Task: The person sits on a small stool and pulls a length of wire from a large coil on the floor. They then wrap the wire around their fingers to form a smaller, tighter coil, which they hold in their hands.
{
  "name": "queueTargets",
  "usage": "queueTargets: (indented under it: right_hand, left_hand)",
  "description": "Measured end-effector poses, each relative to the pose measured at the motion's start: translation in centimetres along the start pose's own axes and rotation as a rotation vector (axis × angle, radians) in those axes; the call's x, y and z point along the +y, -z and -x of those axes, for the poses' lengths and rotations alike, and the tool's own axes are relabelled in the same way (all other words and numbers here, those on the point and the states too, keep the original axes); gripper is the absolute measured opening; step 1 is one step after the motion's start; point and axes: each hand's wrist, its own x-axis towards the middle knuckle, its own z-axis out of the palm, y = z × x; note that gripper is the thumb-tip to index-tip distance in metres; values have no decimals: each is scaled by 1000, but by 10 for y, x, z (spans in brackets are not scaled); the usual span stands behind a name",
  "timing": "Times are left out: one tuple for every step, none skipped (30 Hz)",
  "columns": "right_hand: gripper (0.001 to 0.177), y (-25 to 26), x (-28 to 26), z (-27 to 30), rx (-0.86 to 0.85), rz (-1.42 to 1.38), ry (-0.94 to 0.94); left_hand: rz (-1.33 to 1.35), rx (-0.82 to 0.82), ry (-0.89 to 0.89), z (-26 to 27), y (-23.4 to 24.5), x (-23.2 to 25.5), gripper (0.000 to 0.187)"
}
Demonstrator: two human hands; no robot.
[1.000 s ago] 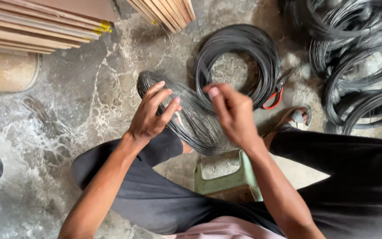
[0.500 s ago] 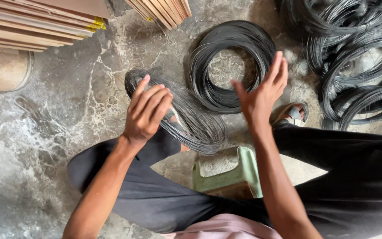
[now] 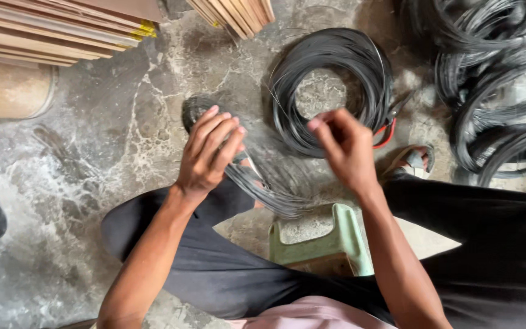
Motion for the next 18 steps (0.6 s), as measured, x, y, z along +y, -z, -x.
queueTargets:
  right_hand:
    - [7, -3, -14, 8, -6, -11, 3]
    - [8, -8, -27, 14, -72, -5, 9]
    - [9, -11, -40, 20, -138, 1, 15]
    - [9, -14, -44, 23, -146, -5, 9]
    - [7, -16, -47, 26, -179, 28, 67]
    - [7, -16, -49, 25, -201, 70, 138]
    - [7, -14, -57, 23, -197, 71, 146]
    - [8, -13, -65, 27, -274, 41, 225]
    - [10, -12, -74, 30, -350, 10, 304]
    - [10, -15, -70, 31, -352, 13, 311]
    - [10, -18, -66, 33, -320, 36, 355]
    - [12, -24, -63, 38, -279, 60, 388]
    - [12, -22, -71, 43, -273, 65, 383]
    - [14, -19, -77, 43, -185, 172, 413]
    - [16, -16, -84, 43, -95, 278, 442]
    - [16, -15, -65, 38, -100, 282, 427]
    - [40, -13, -46, 33, 166, 392, 423]
    - [68, -12, -26, 23, 441, 502, 435]
  left_hand:
    - [-10, -7, -2, 1, -1, 2, 20]
    - [-11, 11, 3, 2, -2, 2, 21]
    - [-12, 30, 8, 3, -3, 3, 25]
    - [-14, 20, 15, 8, -3, 4, 25]
    - [-34, -12, 39, 14, -4, 6, 32]
    - [-53, -29, 51, 16, -10, 4, 41]
    - [-55, -24, 45, 17, -13, 3, 41]
    - [-146, -28, 36, 20, -13, 6, 37]
    - [-238, -32, 27, 23, -13, 9, 34]
    - [-243, -26, 27, 14, -13, 9, 34]
    - [-240, -8, 3, 4, -14, 9, 27]
    - [-223, 7, -22, -3, -13, 10, 24]
    - [-214, 8, -24, 0, -10, 13, 24]
    - [-150, 4, -3, 0, -9, 13, 17]
    - [-87, 0, 17, 1, -9, 13, 11]
    - [-75, -6, 28, -2, -6, 13, 11]
    - [-69, 17, 27, -5, -4, 14, 12]
    - [-74, 52, 15, -10, -3, 10, 15]
